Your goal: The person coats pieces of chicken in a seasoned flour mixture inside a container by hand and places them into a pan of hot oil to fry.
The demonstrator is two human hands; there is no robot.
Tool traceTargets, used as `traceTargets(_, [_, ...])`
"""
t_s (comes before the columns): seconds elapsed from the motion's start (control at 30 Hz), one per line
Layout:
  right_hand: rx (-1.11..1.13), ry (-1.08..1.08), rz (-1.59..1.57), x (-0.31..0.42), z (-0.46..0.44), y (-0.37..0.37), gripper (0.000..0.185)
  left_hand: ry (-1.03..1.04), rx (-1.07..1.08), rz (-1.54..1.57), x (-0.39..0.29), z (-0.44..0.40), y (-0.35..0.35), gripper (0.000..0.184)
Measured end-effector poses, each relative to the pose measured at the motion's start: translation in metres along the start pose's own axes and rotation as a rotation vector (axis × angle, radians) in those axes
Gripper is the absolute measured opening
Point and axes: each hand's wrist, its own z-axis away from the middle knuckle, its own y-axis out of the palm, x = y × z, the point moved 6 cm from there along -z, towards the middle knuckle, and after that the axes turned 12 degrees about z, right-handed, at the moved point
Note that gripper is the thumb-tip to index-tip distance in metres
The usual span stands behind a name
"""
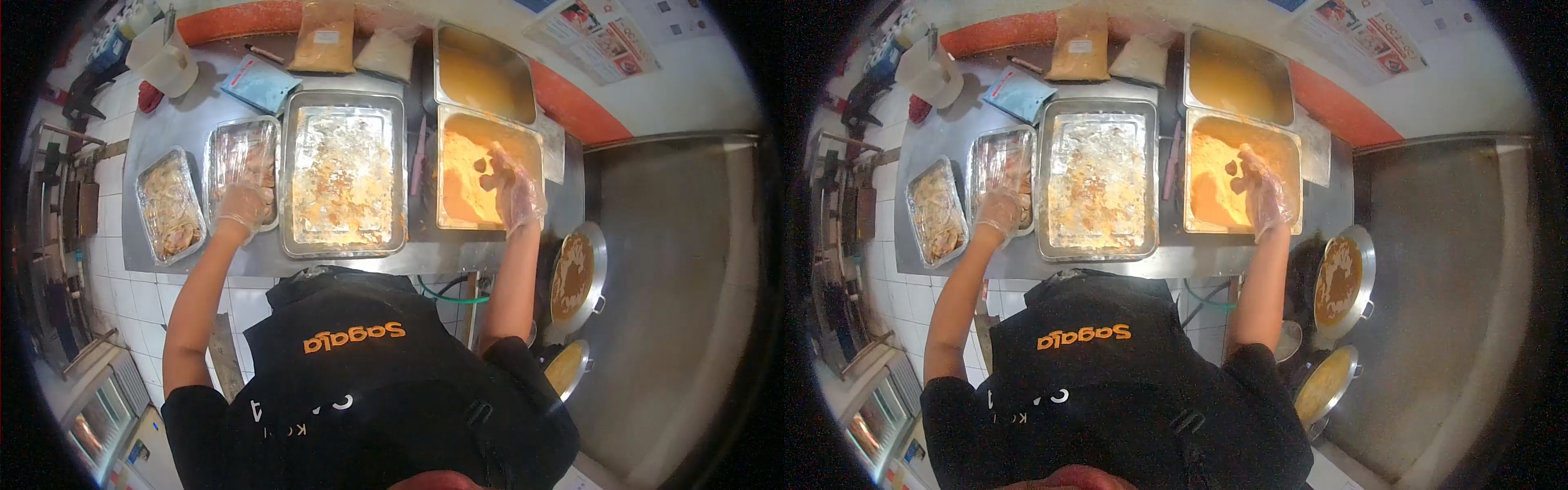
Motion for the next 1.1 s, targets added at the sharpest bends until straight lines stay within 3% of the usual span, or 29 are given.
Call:
traceTargets(0.1, [-0.156, -0.041, 0.146, 0.003, -0.005, -0.027, 0.048, -0.015, 0.143, -0.021, 0.007, 0.004, -0.008, 0.023])
traceTargets(0.2, [-0.235, -0.077, 0.13, 0.014, -0.002, -0.013, 0.047, -0.086, -0.015, 0.248, 0.018, 0.013, -0.035, 0.025])
traceTargets(0.27, [-0.173, -0.13, 0.18, 0.016, 0.003, 0.039, 0.047, -0.262, -0.103, 0.705, 0.031, 0.03, -0.049, 0.023])
traceTargets(0.3, [-0.089, -0.163, 0.162, 0.009, 0.001, 0.069, 0.047, -0.281, -0.101, 0.699, 0.035, 0.033, -0.043, 0.023])
traceTargets(0.4, [0.256, -0.077, 0.256, -0.037, -0.002, 0.177, 0.039, -0.476, -0.357, 1.107, 0.07, 0.056, -0.005, 0.028])
traceTargets(0.47, [0.443, -0.093, 0.639, -0.059, 0.01, 0.252, 0.037, -0.55, -0.462, 1.208, 0.082, 0.074, 0.015, 0.03])
traceTargets(0.53, [0.629, -0.137, 0.902, -0.094, 0.02, 0.315, 0.028, -0.541, -0.782, 1.574, 0.093, 0.091, 0.03, 0.03])
traceTargets(0.6, [0.788, -0.407, 1.373, -0.118, 0.029, 0.378, 0.024, -0.578, -0.827, 1.701, 0.098, 0.105, 0.036, 0.03])
traceTargets(0.63, [0.806, -0.417, 1.364, -0.138, 0.031, 0.398, 0.024, -0.665, -0.854, 1.856, 0.095, 0.109, 0.035, 0.03])
traceTargets(0.7, [0.612, -0.519, 1.831, -0.176, 0.029, 0.421, 0.022, -0.76, -0.898, 1.999, 0.095, 0.119, 0.036, 0.03])
traceTargets(0.73, [0.621, -0.533, 1.823, -0.187, 0.031, 0.426, 0.022, -0.74, -0.914, 2.08, 0.094, 0.12, 0.039, 0.029])
traceTargets(0.8, [0.4, -0.671, 1.783, -0.184, 0.036, 0.431, 0.022, -0.723, -0.941, 2.161, 0.094, 0.126, 0.044, 0.029])
traceTargets(0.93, [0.393, -0.763, 1.744, -0.222, 0.026, 0.431, 0.02, -0.66, -1.061, 2.206, 0.098, 0.135, 0.061, 0.031])
traceTargets(1.0, [0.525, -0.715, 1.956, -0.211, 0.032, 0.434, 0.03, -0.622, -1.136, 2.215, 0.098, 0.139, 0.056, 0.03])
traceTargets(1.1, [0.515, -0.706, 1.901, -0.214, 0.015, 0.439, 0.023, -0.617, -1.196, 2.261, 0.099, 0.145, 0.05, 0.028])
